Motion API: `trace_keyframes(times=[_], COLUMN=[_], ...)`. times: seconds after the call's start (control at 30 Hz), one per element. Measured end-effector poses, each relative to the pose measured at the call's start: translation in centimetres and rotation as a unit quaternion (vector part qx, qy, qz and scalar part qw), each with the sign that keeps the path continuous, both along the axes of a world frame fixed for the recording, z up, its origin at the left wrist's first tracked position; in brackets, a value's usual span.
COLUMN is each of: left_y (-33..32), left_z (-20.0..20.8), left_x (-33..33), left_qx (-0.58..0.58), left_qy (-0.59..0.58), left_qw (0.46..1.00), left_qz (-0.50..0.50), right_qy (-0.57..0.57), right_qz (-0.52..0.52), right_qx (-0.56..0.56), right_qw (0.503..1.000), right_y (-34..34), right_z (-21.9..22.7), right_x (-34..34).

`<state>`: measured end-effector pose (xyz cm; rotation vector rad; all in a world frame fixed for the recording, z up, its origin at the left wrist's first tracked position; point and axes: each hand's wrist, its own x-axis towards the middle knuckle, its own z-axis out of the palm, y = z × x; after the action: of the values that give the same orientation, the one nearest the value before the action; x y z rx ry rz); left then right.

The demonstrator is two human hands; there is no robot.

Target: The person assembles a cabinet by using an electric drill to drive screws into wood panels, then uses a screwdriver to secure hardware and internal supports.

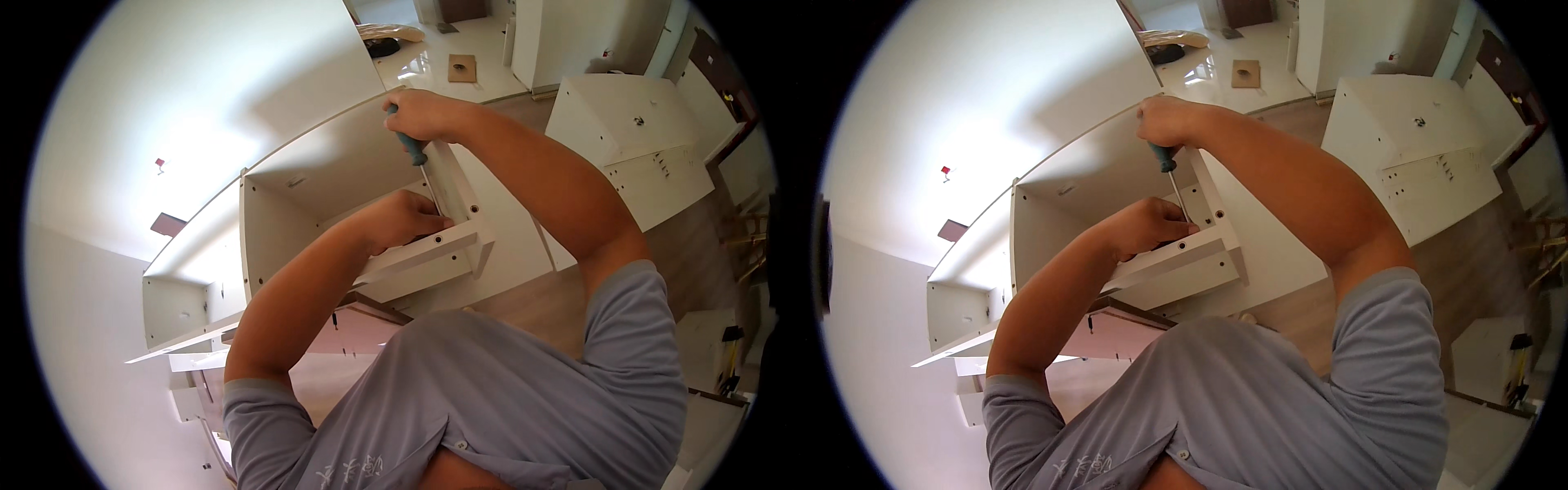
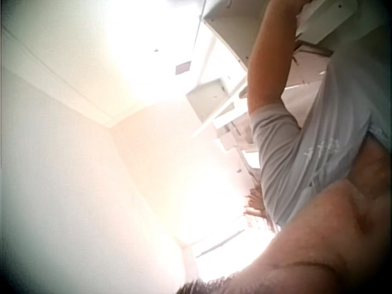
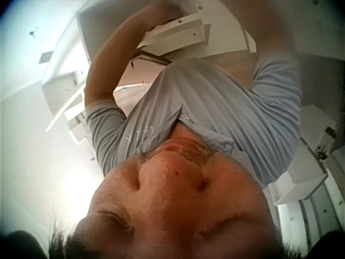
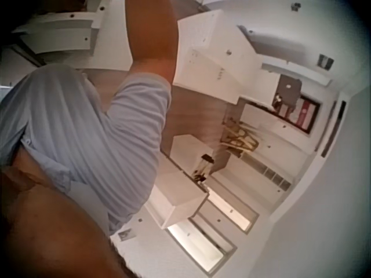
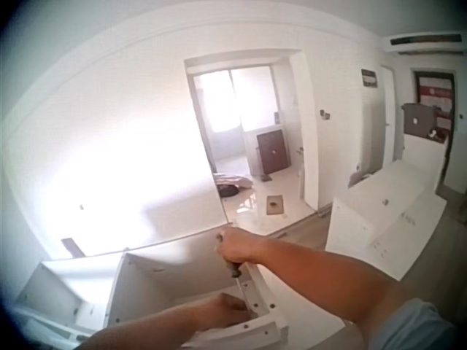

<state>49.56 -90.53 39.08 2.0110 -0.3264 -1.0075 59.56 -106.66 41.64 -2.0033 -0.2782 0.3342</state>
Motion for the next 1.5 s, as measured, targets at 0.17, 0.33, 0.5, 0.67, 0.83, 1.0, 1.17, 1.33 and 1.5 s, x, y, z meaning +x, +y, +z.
trace_keyframes(times=[0.17,0.33,0.5,0.67,0.83,1.0,1.17,1.33,1.5], left_y=[0.4,0.4,0.7,0.0,2.0,2.3,2.9,4.3,3.5], left_z=[-0.2,1.1,1.3,2.4,1.1,2.5,1.6,1.6,2.1], left_x=[1.0,0.2,-0.4,-0.4,-1.4,-3.6,-4.9,-5.9,-5.2], left_qx=[0.055,0.028,0.055,0.080,0.044,0.027,0.149,0.173,0.185], left_qy=[-0.003,-0.003,-0.067,-0.062,-0.134,-0.204,-0.355,-0.403,-0.385], left_qw=[0.998,1.000,0.996,0.994,0.989,0.976,0.915,0.892,0.897], left_qz=[-0.008,0.000,-0.021,-0.037,-0.042,-0.072,-0.119,-0.111,-0.114], right_qy=[0.025,0.047,-0.001,-0.144,-0.141,0.095,-0.023,-0.250,0.086], right_qz=[0.007,0.037,0.015,0.134,0.089,0.110,0.141,0.110,0.095], right_qx=[0.033,0.085,-0.044,-0.342,-0.286,0.097,-0.154,-0.455,0.123], right_qw=[0.999,0.995,0.999,0.919,0.944,0.985,0.978,0.847,0.984], right_y=[-0.2,-0.5,0.7,2.4,4.2,1.0,2.1,4.5,2.8], right_z=[-0.1,-0.5,-0.2,-2.4,-2.3,-1.5,-1.1,-0.7,-2.5], right_x=[0.0,0.0,0.4,4.5,1.8,1.3,1.8,1.4,3.0])
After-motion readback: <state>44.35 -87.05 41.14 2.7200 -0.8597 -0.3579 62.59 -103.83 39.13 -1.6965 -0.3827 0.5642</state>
